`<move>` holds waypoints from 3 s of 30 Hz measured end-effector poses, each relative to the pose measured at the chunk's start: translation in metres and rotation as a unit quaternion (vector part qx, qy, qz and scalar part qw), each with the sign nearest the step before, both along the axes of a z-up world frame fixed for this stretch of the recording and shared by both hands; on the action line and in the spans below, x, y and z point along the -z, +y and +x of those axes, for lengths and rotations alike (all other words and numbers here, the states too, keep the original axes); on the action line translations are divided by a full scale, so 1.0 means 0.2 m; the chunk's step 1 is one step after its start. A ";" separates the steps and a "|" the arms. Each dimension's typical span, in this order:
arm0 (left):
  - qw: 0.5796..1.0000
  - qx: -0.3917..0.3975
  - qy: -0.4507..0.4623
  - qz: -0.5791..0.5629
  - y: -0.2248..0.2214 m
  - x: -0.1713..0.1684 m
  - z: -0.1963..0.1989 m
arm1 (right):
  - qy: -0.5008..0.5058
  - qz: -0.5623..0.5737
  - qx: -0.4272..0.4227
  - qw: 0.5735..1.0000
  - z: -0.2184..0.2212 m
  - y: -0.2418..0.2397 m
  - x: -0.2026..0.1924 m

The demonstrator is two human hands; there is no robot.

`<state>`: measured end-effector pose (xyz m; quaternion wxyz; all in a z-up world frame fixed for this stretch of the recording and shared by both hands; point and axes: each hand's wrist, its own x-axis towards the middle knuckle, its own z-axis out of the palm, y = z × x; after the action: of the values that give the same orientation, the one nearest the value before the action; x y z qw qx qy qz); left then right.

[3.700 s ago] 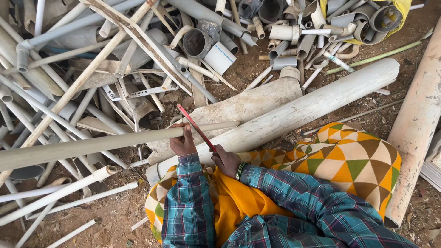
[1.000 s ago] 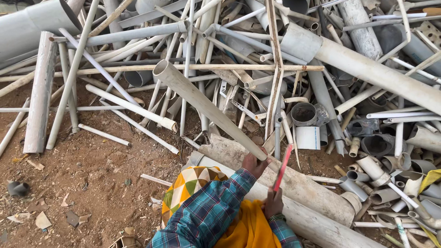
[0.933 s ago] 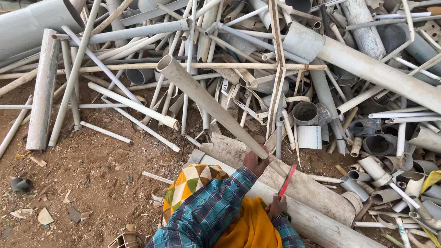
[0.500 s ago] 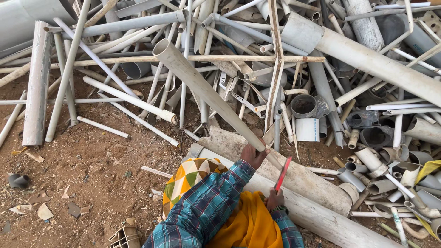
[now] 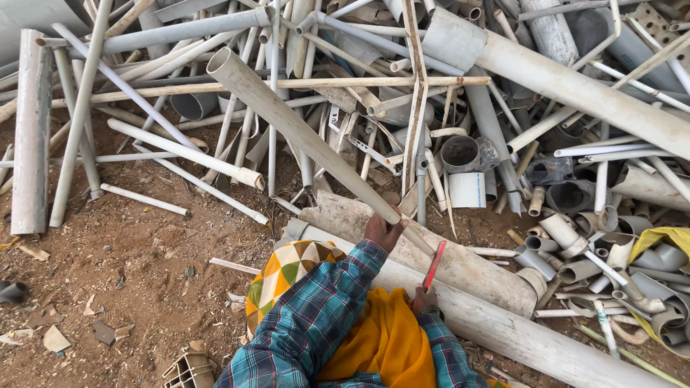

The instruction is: The person uses a hacksaw blade by hand to cut through a plastic pipe while sitting in a large pile of scrap pipes.

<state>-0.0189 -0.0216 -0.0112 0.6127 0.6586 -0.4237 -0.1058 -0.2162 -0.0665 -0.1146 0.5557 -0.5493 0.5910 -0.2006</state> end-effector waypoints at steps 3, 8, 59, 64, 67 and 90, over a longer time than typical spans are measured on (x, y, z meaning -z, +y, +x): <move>0.997 -0.001 -0.024 -0.071 0.00 -0.01 -0.01 | -0.025 -0.090 -0.058 0.994 0.03 -0.01 0.02; 0.999 0.018 0.001 -0.047 0.04 0.01 0.01 | -0.009 -0.281 -0.180 0.943 0.07 0.11 0.03; 0.997 0.077 0.009 -0.004 0.19 0.00 -0.02 | -0.040 -0.059 -0.045 0.996 0.02 0.19 -0.24; 0.996 0.079 0.032 0.003 0.19 0.07 0.00 | 0.007 -0.193 -0.119 0.974 0.07 0.23 -0.27; 0.997 0.054 0.055 0.001 0.17 0.07 0.00 | 0.034 -0.027 -0.037 0.998 -0.06 0.10 -0.12; 0.995 0.073 0.067 0.009 0.22 0.02 -0.01 | -0.010 -0.372 -0.167 0.913 0.03 0.18 -0.05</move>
<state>-0.0211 0.0216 -0.0148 0.6248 0.6227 -0.4276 -0.1977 -0.2104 -0.0297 -0.1041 0.3420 -0.8049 0.3679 -0.3161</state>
